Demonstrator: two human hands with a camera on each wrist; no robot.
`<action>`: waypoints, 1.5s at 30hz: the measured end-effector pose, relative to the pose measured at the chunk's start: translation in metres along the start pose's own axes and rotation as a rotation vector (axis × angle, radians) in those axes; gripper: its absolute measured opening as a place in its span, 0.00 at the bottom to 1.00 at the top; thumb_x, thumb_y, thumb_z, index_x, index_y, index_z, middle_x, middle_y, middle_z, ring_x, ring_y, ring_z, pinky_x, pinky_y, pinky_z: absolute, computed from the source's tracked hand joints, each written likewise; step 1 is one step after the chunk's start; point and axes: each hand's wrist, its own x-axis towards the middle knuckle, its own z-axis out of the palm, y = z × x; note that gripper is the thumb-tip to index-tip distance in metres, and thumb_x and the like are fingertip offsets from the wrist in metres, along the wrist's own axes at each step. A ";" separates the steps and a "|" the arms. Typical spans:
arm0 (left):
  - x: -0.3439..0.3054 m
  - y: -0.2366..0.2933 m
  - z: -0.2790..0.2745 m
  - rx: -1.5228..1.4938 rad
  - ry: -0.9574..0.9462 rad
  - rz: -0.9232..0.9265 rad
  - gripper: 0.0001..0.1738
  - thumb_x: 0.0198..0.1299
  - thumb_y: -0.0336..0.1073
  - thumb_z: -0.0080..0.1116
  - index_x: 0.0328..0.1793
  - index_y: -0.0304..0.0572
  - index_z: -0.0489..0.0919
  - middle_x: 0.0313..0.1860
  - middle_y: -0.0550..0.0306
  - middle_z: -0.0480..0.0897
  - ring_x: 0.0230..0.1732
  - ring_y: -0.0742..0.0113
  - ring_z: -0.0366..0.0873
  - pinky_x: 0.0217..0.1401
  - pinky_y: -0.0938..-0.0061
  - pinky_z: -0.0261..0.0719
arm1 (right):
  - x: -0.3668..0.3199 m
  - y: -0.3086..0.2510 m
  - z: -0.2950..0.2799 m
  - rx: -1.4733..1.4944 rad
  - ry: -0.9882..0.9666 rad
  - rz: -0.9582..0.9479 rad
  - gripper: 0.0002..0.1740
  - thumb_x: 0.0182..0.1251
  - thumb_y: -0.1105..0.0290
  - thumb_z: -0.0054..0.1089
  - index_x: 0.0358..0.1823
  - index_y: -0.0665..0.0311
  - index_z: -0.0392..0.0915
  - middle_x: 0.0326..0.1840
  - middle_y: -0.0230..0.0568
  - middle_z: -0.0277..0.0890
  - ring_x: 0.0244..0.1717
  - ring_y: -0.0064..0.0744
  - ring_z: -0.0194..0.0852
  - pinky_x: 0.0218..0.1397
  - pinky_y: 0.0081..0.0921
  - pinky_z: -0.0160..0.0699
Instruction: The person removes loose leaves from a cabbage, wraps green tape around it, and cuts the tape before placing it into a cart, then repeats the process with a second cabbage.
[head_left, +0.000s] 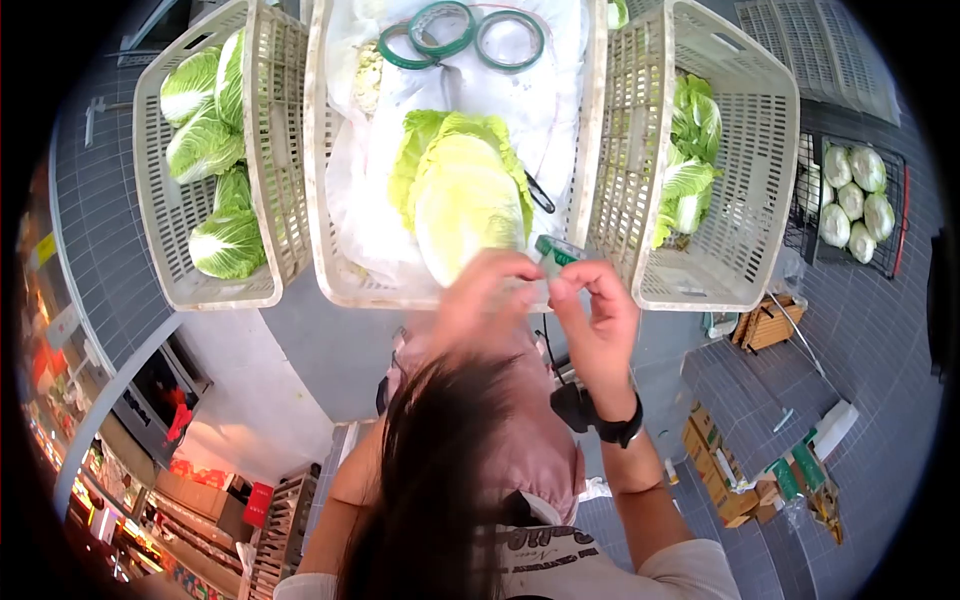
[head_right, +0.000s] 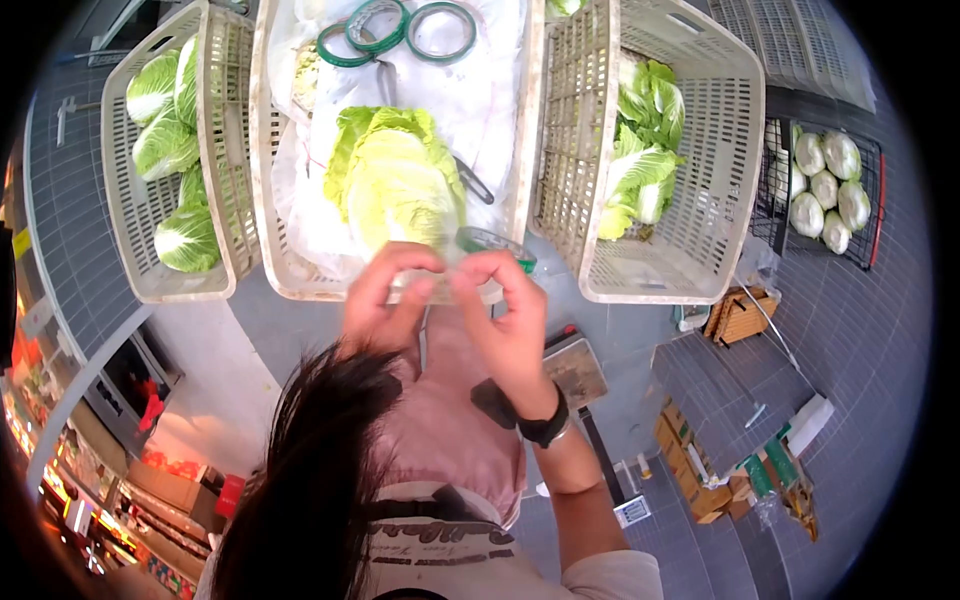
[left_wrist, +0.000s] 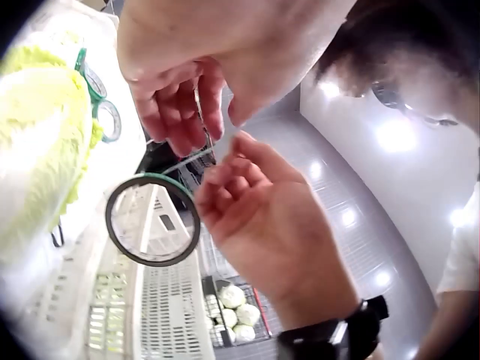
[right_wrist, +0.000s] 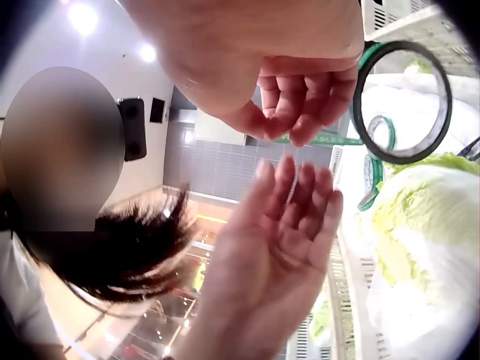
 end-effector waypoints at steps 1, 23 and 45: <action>-0.004 0.002 0.010 -0.077 0.029 -0.084 0.11 0.63 0.26 0.57 0.51 0.33 0.75 0.47 0.53 0.78 0.52 0.71 0.73 0.58 0.76 0.69 | -0.002 0.000 0.003 -0.078 0.028 -0.057 0.04 0.63 0.80 0.61 0.37 0.69 0.75 0.32 0.30 0.75 0.35 0.16 0.69 0.42 0.17 0.70; -0.012 0.020 -0.006 -0.061 -0.086 -0.323 0.07 0.56 0.22 0.63 0.40 0.33 0.78 0.39 0.55 0.83 0.43 0.69 0.79 0.49 0.77 0.75 | -0.031 0.040 -0.006 -0.213 -0.010 -0.150 0.27 0.52 0.66 0.70 0.52 0.63 0.67 0.46 0.40 0.69 0.51 0.44 0.65 0.60 0.38 0.60; -0.007 0.041 -0.073 0.070 0.273 -0.386 0.06 0.67 0.32 0.52 0.39 0.37 0.74 0.31 0.55 0.81 0.26 0.72 0.77 0.27 0.79 0.69 | 0.010 0.039 -0.009 -0.570 -0.189 -0.496 0.10 0.51 0.63 0.71 0.28 0.55 0.78 0.32 0.28 0.77 0.42 0.29 0.76 0.68 0.40 0.49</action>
